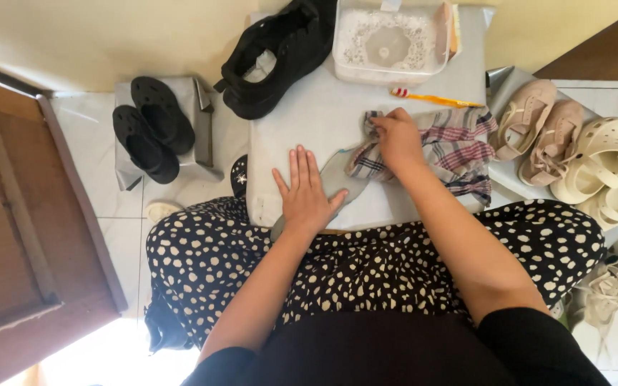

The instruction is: The person scrubs a shoe insole with a toothbrush dipped in soapy water, then wipes it with a cloth. The person flips the insole over to clean the other side and continues scrubbing and wiping.

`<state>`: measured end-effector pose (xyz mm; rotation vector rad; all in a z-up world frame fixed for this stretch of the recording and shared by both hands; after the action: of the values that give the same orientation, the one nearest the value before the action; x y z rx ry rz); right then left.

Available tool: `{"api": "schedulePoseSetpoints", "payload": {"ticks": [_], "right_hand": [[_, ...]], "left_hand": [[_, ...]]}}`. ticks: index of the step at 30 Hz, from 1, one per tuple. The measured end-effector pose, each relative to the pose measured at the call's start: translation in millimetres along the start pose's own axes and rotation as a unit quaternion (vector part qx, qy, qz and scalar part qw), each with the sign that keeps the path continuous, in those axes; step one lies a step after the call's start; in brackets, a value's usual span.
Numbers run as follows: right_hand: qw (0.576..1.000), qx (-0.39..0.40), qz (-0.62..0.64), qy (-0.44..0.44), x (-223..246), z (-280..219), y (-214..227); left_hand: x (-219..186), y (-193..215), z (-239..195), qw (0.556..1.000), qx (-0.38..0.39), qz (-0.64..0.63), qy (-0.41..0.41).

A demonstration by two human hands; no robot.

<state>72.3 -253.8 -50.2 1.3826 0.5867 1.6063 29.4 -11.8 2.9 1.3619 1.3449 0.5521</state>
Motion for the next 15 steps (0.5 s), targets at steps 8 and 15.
{"api": "schedulePoseSetpoints", "payload": {"ticks": [8,15], "right_hand": [[0.977,0.061,0.054,0.196,123,-63,34],[0.972,-0.017,-0.057,0.229,107,-52,7]], "left_hand": [[5,-10,5,1.000,0.008,0.018,0.003],[6,-11,1,1.000,-0.015,0.006,-0.012]]}}
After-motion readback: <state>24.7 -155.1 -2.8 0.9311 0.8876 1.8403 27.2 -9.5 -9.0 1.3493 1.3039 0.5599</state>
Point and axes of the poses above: each hand's wrist, its own z-axis towards the middle knuckle, its own y-axis out of the back of the hand, x = y × z, the point moved 3 cm from there along z, towards the middle knuckle, and after that the axes turned 3 degrees about -x, right-handed, at the moved point
